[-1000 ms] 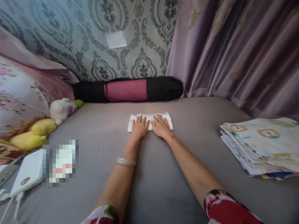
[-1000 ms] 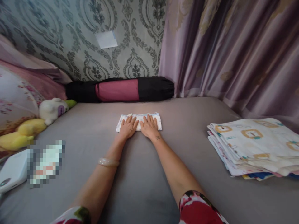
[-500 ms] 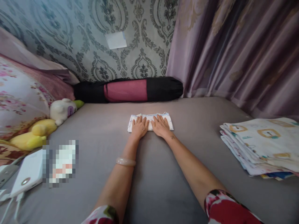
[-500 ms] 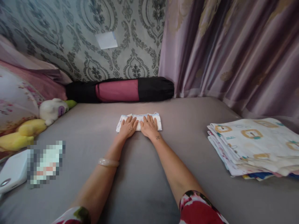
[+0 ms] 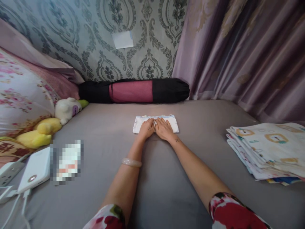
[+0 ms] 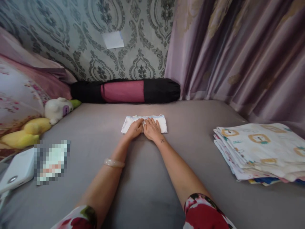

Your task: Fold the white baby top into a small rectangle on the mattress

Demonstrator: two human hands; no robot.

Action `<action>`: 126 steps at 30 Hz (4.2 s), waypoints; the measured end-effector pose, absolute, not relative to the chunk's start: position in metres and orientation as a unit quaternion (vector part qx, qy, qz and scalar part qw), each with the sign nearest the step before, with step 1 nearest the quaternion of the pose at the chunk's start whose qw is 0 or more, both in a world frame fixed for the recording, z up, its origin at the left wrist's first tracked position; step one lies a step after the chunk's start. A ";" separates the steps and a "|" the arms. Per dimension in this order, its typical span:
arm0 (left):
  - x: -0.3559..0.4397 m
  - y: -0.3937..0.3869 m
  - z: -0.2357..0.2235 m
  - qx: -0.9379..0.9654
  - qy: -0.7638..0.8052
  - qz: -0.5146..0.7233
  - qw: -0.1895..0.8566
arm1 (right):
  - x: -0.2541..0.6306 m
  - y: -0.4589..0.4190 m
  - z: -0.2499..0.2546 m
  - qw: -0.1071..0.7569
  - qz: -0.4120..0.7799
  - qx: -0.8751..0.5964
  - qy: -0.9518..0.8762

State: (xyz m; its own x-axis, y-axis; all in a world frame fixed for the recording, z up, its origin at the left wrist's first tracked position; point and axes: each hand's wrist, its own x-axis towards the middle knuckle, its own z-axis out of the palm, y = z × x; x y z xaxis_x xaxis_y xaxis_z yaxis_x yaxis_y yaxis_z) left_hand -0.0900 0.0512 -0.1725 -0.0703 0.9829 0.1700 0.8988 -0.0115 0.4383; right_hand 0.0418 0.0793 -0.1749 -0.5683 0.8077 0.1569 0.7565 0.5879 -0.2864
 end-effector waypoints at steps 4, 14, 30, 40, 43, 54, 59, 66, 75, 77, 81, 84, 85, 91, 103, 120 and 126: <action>-0.104 0.050 -0.166 0.636 0.717 0.272 0.087 | 0.042 0.081 -0.170 0.112 0.104 -0.449 -0.881; -0.148 0.029 -0.165 0.528 0.813 0.244 0.024 | 0.011 0.081 -0.151 0.126 0.089 -0.438 -0.886; -0.154 0.033 -0.178 0.480 0.835 0.258 0.075 | 0.001 0.080 -0.169 0.115 0.078 -0.457 -0.878; -0.161 0.032 -0.172 0.456 0.837 0.296 0.058 | -0.026 0.072 -0.162 0.113 0.069 -0.437 -0.890; -0.163 0.032 -0.173 0.444 0.844 0.295 0.062 | -0.027 0.071 -0.169 0.112 0.063 -0.442 -0.888; -0.169 0.032 -0.176 0.423 0.850 0.306 0.078 | -0.030 0.074 -0.163 0.083 0.074 -0.443 -0.889; -0.170 0.032 -0.174 0.425 0.851 0.300 0.079 | -0.045 0.068 -0.154 0.119 0.056 -0.418 -0.899; -0.171 0.030 -0.175 0.424 0.849 0.308 0.069 | -0.056 0.068 -0.166 0.087 0.086 -0.427 -0.896; -0.172 0.029 -0.172 0.420 0.848 0.315 0.066 | -0.058 0.067 -0.156 0.079 0.096 -0.433 -0.893; -0.172 0.030 -0.171 0.418 0.841 0.335 0.067 | -0.062 0.064 -0.150 0.098 0.087 -0.421 -0.898; -0.176 0.031 -0.171 0.399 0.825 0.395 0.065 | -0.075 0.059 -0.148 0.096 0.082 -0.378 -0.917; -0.178 0.030 -0.171 0.382 0.820 0.420 0.068 | -0.080 0.057 -0.155 0.072 0.094 -0.370 -0.921; -0.178 0.030 -0.171 0.380 0.820 0.422 0.072 | -0.080 0.056 -0.158 0.069 0.097 -0.370 -0.921; -0.176 0.032 -0.170 0.376 0.818 0.426 0.085 | -0.080 0.057 -0.163 0.063 0.101 -0.367 -0.923; -0.139 0.043 -0.162 0.502 0.743 0.433 0.091 | -0.025 0.068 -0.148 0.112 0.061 -0.392 -0.911; -0.124 0.049 -0.176 0.610 0.741 0.269 0.079 | -0.003 0.073 -0.163 0.106 0.088 -0.409 -0.902; -0.119 0.046 -0.172 0.620 0.743 0.244 0.066 | 0.010 0.085 -0.156 0.082 0.147 -0.413 -0.895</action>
State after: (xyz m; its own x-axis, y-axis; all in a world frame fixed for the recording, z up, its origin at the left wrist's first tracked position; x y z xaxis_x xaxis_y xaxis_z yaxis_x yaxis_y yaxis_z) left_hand -0.1188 0.0464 -0.1725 -0.2221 0.9533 0.2049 0.8889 0.1116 0.4443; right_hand 0.0104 0.0851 -0.1563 -0.6453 0.7635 0.0257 0.7154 0.6158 -0.3301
